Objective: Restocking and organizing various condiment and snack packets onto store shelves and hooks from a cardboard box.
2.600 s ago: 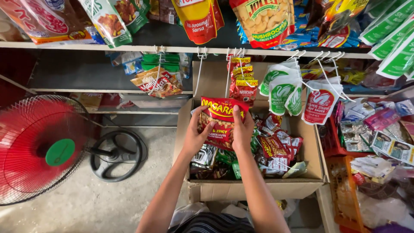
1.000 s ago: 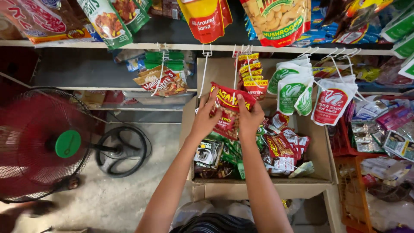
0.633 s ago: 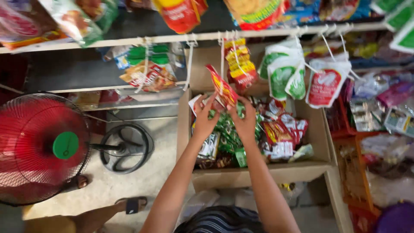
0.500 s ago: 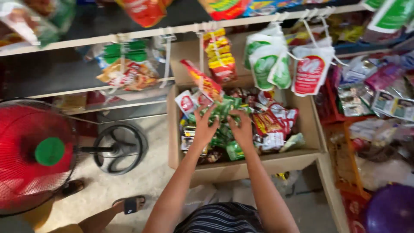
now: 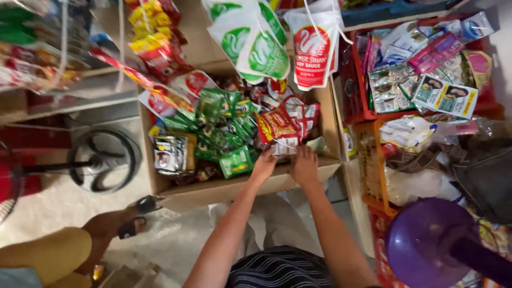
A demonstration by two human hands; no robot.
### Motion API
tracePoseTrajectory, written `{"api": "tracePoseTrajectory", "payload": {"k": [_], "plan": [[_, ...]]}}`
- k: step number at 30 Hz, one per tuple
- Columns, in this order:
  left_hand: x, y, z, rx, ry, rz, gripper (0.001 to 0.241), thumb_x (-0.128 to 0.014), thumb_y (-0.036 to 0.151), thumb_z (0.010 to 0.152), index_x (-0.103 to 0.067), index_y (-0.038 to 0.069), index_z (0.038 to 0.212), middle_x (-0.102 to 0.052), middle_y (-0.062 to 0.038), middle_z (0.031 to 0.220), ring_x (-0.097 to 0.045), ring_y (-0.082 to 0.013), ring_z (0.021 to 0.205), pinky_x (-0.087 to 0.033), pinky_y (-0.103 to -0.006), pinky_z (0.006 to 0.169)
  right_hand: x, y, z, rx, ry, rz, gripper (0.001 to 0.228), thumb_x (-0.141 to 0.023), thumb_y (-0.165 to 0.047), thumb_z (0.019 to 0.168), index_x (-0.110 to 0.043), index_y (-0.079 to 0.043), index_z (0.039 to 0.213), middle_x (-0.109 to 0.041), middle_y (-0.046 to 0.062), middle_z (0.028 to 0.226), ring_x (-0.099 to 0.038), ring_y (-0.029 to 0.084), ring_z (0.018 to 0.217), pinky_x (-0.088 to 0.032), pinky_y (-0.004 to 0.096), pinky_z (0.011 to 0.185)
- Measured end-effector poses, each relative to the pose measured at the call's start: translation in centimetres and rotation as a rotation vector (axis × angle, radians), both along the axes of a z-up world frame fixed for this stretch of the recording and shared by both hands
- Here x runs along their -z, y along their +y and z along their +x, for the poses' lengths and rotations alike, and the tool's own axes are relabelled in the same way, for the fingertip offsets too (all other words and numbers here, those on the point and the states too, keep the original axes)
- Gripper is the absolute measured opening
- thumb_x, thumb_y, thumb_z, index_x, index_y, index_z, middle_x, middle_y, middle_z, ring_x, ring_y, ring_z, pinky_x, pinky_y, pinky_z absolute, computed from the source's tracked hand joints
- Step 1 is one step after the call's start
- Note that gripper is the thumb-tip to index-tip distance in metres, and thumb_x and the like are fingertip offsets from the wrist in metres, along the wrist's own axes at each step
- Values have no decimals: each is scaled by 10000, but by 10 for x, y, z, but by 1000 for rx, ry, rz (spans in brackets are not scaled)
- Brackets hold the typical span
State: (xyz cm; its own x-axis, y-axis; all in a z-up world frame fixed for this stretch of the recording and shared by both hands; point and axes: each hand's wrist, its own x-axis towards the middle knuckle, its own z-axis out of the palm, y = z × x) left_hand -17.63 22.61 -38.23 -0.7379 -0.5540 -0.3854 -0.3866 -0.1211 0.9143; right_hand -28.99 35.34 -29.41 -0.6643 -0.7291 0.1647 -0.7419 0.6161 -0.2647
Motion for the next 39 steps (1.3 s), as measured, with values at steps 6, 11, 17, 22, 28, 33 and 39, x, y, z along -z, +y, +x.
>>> {"api": "tracePoseTrajectory", "payload": {"k": [6,11,17,22,28,33,39], "plan": [[24,9,-6,-122,-150,-142,450,-627,133,979,-515,42,1405,-723,-166,1074,-673,-268,929,-533,-411,823,-18,-13,-7,-130,-413,454,245,-654,-270,900,-747,-140,1086,-722,107,1127,-591,341,1196,-432,607,926],[-51,-2,-2,-481,198,564,492,-556,96,959,-557,83,1450,-748,-81,1143,-729,-196,970,-614,-348,880,-25,1,-17,-23,-1139,-56,236,-573,-247,1067,-751,-92,1065,-675,105,762,-601,186,687,-486,321,670],[-163,2,5,-352,237,641,441,-607,321,1032,-653,43,1371,-744,-43,1201,-698,-129,990,-586,-290,894,-54,28,-15,-57,-1429,-416,201,-595,-201,1033,-724,-51,1073,-640,-21,826,-558,98,787,-458,262,776],[-164,-1,20,-286,262,482,388,-684,228,1015,-683,33,1350,-730,-28,1158,-642,-104,937,-554,-273,847,-49,32,2,-96,-1544,-472,249,-610,-216,1072,-729,-17,1164,-630,11,865,-565,120,844,-458,291,810],[-200,-27,49,-776,275,324,440,-655,155,942,-535,155,1365,-622,46,1080,-629,-101,909,-527,-278,736,-85,-24,18,-196,-1247,-444,440,-663,-250,960,-575,-161,1382,-568,30,1427,-558,151,1252,-480,326,1014],[-104,-28,61,-728,267,242,338,-634,114,955,-608,90,1291,-630,0,1071,-594,-123,932,-503,-301,756,-27,-23,10,-244,-470,-144,415,-717,-198,935,-700,-250,1347,-513,89,1519,-466,342,1376,-389,506,1145],[-90,-16,27,-375,159,359,256,-595,118,981,-647,75,1228,-648,11,1236,-601,-106,1040,-516,-286,837,-61,-55,13,-230,-198,224,444,-734,-218,813,-717,-291,1250,-208,31,1676,-198,436,1495,-242,673,1158]]}}
